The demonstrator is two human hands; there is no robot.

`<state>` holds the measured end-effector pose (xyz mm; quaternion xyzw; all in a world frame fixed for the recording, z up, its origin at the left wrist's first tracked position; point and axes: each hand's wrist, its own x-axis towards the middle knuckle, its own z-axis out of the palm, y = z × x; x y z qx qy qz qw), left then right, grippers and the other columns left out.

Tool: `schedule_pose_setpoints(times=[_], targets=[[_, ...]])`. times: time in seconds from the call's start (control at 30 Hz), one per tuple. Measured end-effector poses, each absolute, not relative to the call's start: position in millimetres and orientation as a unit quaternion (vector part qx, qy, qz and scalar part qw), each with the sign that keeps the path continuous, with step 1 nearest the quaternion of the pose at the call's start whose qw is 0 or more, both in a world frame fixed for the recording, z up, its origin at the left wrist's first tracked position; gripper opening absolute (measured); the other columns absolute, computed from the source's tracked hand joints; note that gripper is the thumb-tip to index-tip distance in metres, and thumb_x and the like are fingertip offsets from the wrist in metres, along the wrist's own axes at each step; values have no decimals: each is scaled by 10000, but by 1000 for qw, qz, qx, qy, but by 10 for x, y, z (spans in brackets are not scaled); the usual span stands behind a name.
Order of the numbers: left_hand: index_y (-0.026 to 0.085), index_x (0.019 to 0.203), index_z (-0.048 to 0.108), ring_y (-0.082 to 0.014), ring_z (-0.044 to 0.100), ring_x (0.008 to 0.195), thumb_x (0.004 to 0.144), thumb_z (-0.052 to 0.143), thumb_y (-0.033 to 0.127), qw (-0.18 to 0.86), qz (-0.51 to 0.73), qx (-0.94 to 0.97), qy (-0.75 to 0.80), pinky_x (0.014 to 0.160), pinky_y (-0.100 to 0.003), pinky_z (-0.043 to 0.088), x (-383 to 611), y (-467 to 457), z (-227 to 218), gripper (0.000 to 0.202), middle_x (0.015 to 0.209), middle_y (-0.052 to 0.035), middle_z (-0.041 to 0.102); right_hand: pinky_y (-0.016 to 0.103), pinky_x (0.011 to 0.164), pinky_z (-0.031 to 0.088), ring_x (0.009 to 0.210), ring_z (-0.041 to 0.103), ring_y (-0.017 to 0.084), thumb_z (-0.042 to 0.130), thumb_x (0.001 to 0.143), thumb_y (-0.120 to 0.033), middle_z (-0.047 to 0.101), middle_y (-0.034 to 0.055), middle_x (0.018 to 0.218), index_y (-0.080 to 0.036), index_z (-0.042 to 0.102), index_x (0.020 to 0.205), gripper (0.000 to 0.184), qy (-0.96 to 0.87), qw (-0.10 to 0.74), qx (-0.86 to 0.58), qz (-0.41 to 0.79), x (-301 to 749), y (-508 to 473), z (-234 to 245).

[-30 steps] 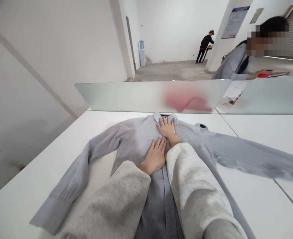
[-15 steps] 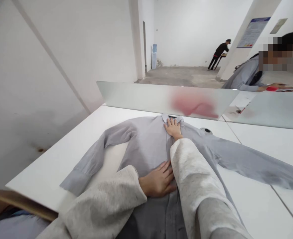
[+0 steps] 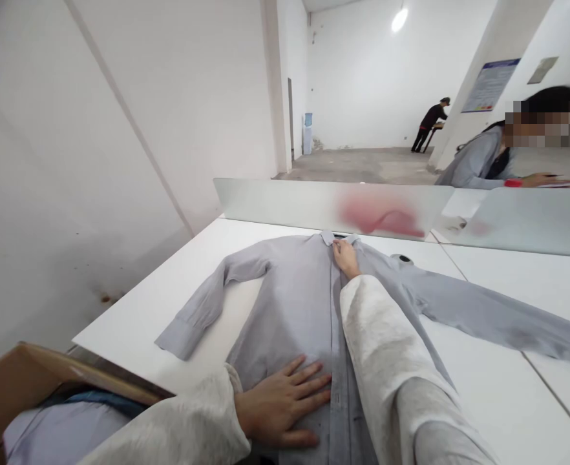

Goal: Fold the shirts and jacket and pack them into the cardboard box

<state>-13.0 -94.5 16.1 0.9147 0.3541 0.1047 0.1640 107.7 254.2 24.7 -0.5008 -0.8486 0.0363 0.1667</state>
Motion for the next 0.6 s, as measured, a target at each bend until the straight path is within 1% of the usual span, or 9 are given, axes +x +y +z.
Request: schedule_pose_setpoints(times=[0.1, 0.2, 0.27, 0.3, 0.37, 0.43, 0.47, 0.53, 0.6], targets=[[157, 1445, 270, -254, 178, 1412, 917, 334, 549, 140, 101, 919, 356, 1154, -481, 115, -126, -951, 144, 661, 1493, -107, 314, 341, 967, 407, 1124, 556, 206, 302, 931, -209, 556, 118, 1297, -146, 504, 1313, 437, -899, 112, -418, 69, 1102, 2347, 457], [171, 1433, 296, -257, 191, 1408, 916, 344, 542, 118, 95, 920, 361, 1149, -475, 142, -124, -960, 121, 638, 1494, -102, 315, 266, 949, 423, 1097, 583, 167, 473, 903, -367, 608, 35, 1245, -246, 585, 1239, 374, -941, 38, -321, 103, 1139, 2097, 592], [173, 1426, 311, -260, 198, 1406, 918, 355, 528, 105, 90, 923, 360, 1145, -472, 154, -115, -950, 115, 621, 1493, -105, 318, 245, 978, 400, 1150, 552, 160, 522, 870, -458, 588, 16, 1278, -281, 585, 1243, 417, -954, 2, -276, 119, 1138, 1882, 568], [175, 1423, 315, -258, 205, 1405, 921, 362, 514, 98, 89, 924, 359, 1143, -469, 163, -108, -943, 117, 608, 1490, -106, 326, 264, 1009, 378, 1197, 517, 171, 509, 873, -483, 552, 24, 1322, -283, 558, 1275, 452, -956, -6, -266, 119, 1127, 1769, 515], [182, 1425, 313, -248, 215, 1402, 929, 370, 479, 79, 91, 926, 359, 1139, -460, 181, -90, -939, 122, 580, 1482, -101, 345, 371, 1076, 306, 1299, 408, 220, 411, 920, -483, 450, 60, 1414, -263, 464, 1361, 495, -957, 9, -276, 86, 1097, 1567, 346], [188, 1438, 288, -244, 202, 1407, 938, 369, 446, 50, 91, 922, 373, 1134, -461, 194, -70, -973, 109, 568, 1485, -91, 342, 506, 1102, 207, 1371, 276, 274, 298, 965, -424, 352, 89, 1475, -234, 359, 1425, 502, -947, 44, -317, 25, 1077, 1433, 142], [185, 1445, 272, -253, 194, 1408, 937, 370, 447, 33, 88, 916, 391, 1128, -471, 204, -63, -1014, 86, 580, 1490, -91, 331, 551, 1099, 169, 1387, 227, 291, 264, 973, -392, 322, 95, 1490, -221, 326, 1440, 501, -936, 59, -346, 1, 1078, 1401, 48], [161, 1460, 238, -295, 212, 1398, 926, 368, 484, -10, 79, 886, 457, 1102, -498, 242, -59, -1149, -5, 637, 1493, -105, 317, 590, 1087, 148, 1395, 187, 314, 241, 975, -358, 288, 110, 1503, -191, 296, 1452, 509, -913, 72, -401, -12, 1100, 1403, -100], [146, 1475, 189, -336, 272, 1369, 909, 366, 527, -58, 81, 836, 540, 1068, -517, 280, -78, -1349, -149, 705, 1480, -116, 336, 598, 1077, 167, 1394, 180, 329, 234, 972, -363, 271, 126, 1507, -167, 295, 1452, 521, -899, 72, -431, 1, 1135, 1458, -183]])
